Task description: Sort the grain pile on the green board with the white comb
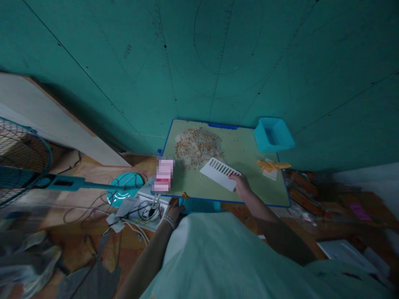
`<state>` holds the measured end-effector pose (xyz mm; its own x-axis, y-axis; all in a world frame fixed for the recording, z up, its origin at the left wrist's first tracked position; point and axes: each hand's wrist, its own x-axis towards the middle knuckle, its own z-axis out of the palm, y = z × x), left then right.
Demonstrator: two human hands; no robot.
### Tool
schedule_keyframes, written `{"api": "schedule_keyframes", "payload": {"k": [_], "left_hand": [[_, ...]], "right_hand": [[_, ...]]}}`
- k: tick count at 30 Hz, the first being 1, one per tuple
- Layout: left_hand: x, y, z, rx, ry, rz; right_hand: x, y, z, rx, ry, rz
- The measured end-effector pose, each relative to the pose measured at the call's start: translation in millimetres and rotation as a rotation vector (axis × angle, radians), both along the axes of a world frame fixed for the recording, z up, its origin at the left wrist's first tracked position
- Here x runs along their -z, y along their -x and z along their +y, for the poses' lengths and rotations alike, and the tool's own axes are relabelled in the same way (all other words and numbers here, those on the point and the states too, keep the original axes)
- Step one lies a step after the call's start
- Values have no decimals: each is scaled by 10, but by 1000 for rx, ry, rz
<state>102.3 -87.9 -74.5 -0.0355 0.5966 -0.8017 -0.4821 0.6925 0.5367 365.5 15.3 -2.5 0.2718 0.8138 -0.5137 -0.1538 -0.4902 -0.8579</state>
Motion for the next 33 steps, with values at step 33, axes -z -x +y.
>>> {"api": "schedule_keyframes", "payload": {"k": [33], "left_hand": [[184, 75, -69, 18, -55, 2]], "right_hand": [[-50, 141, 288, -204, -5, -33]]}}
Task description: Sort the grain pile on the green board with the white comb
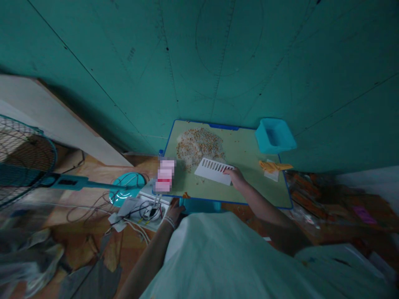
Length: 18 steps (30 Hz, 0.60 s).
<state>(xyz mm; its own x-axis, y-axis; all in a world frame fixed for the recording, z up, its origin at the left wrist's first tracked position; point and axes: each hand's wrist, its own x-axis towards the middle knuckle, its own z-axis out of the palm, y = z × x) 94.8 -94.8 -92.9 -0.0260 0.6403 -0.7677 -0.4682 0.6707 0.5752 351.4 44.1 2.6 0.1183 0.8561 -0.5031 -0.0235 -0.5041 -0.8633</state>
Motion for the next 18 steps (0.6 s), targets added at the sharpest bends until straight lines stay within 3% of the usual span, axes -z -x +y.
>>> {"api": "schedule_keyframes", "payload": {"k": [6, 10, 18], "left_hand": [[-138, -41, 13, -10, 25, -24], [-228, -68, 25, -24, 19, -35], [-225, -74, 56, -30, 73, -17]], "right_hand": [[54, 33, -166, -118, 44, 3], [41, 29, -214, -79, 34, 49], [23, 62, -328, -153, 65, 34]]}}
